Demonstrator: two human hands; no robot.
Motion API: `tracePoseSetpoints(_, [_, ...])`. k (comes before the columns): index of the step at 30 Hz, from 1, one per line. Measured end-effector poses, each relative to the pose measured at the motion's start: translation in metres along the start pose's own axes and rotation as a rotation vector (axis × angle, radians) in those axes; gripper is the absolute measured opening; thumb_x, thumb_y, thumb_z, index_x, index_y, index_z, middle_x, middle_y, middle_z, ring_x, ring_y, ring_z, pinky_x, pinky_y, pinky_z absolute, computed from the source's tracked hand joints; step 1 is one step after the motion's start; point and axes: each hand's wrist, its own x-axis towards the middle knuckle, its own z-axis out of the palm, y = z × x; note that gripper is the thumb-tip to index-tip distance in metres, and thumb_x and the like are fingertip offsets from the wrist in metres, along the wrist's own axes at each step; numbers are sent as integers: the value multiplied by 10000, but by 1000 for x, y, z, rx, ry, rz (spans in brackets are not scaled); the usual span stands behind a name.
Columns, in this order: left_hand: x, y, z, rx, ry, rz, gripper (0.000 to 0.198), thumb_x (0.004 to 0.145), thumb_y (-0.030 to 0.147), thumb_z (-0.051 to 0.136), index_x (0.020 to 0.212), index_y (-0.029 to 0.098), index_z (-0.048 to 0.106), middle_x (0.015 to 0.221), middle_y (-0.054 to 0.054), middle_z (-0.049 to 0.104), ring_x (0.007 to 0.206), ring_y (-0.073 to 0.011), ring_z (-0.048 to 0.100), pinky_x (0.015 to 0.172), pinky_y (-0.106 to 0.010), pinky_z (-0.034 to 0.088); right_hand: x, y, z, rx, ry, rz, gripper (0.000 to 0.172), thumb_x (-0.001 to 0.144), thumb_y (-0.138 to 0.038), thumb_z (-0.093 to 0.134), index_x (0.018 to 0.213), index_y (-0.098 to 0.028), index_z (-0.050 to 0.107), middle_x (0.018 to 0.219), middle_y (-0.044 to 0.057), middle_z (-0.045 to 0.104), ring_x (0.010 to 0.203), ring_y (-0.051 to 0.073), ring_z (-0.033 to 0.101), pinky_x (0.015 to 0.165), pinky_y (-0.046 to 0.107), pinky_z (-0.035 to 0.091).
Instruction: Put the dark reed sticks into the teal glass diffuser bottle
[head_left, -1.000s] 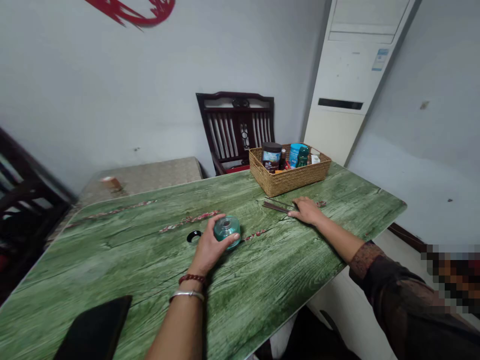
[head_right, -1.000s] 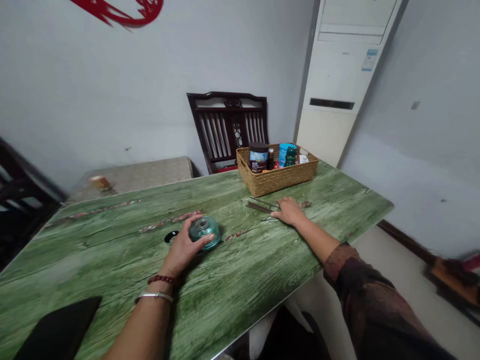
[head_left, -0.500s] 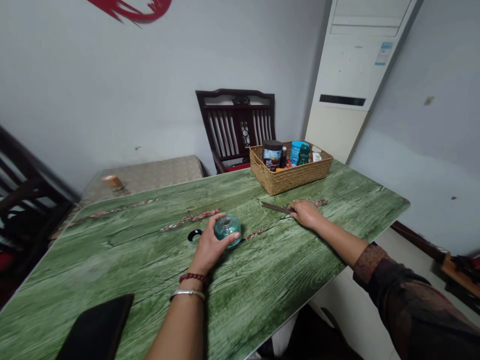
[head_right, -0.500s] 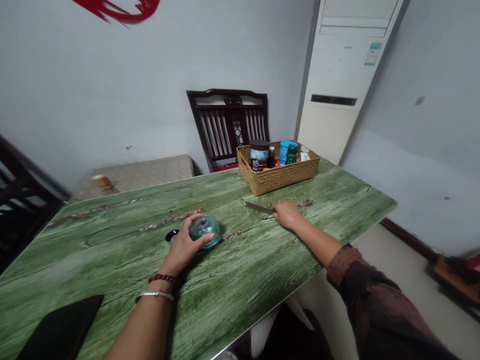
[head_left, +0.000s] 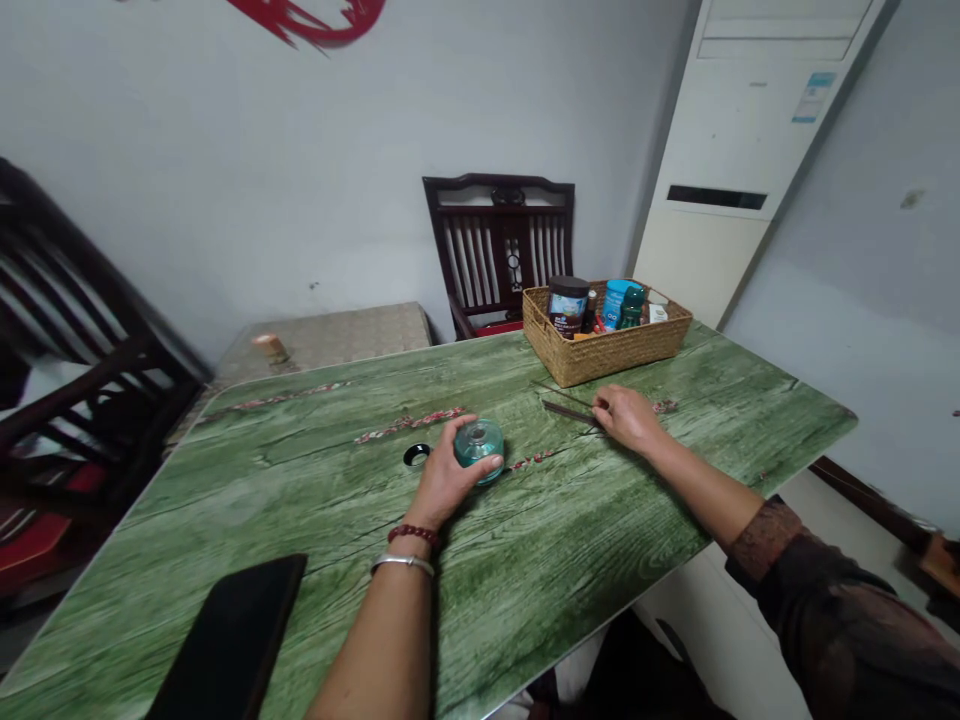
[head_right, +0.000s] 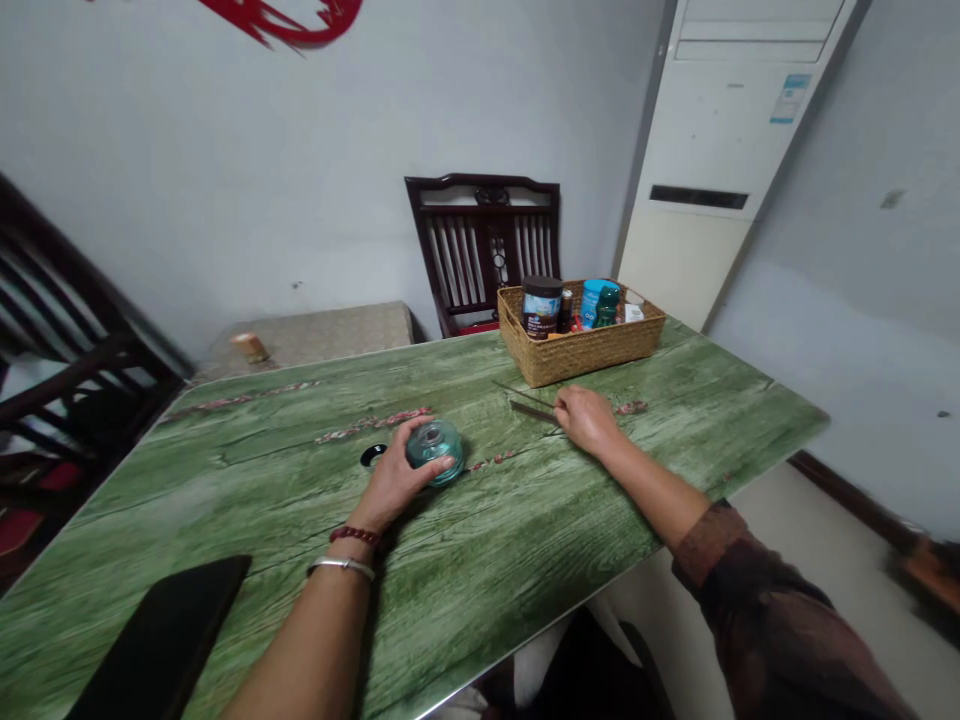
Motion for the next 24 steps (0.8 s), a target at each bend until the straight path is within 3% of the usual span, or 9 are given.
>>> tracePoseSetpoints(5, [-1, 3, -1, -10, -27, 20, 776, 666, 508, 764, 1307, 193, 460, 1295, -128, 593, 1179, -305, 585, 1019, -459, 441, 20, -49, -27, 681, 272, -80, 106, 812, -289, 621, 788, -186, 623, 681, -8, 636, 606, 129, 562, 624, 252, 439])
tracePoseSetpoints(8, [-2, 3, -1, -26, -34, 21, 763, 664, 495, 771, 1297, 199, 464, 1265, -117, 611, 1164, -298, 594, 1019, -460, 441, 28, -85, -40, 1081, 267, -133, 208, 820, -399, 638, 809, -203, 571, 698, -15, 645, 568, 120, 574, 563, 252, 482])
tracePoseSetpoints(10, [-2, 3, -1, -41, -30, 27, 755, 666, 481, 773, 1296, 201, 465, 1249, -111, 618, 1149, -290, 601, 1014, -457, 444, 32, -105, -43, 1223, 264, -172, 248, 819, -439, 650, 837, -208, 562, 753, -5, 671, 591, 122, 604, 561, 258, 515])
tracePoseSetpoints(16, [-3, 3, -1, -91, -16, 44, 727, 645, 441, 790, 1260, 194, 492, 1189, -94, 642, 1089, -272, 621, 971, -435, 467, 44, -139, -27, 1255, 290, -203, 271, 820, -464, 655, 876, -209, 582, 783, 0, 675, 618, 119, 613, 571, 251, 539])
tracePoseSetpoints(24, [-9, 4, -1, -137, -31, 4, 779, 618, 444, 821, 1269, 192, 474, 1192, -92, 631, 1072, -261, 612, 972, -417, 447, 46, -153, 10, 1054, 281, -196, 118, 830, -311, 607, 831, -194, 614, 738, 1, 655, 663, 140, 604, 633, 254, 479])
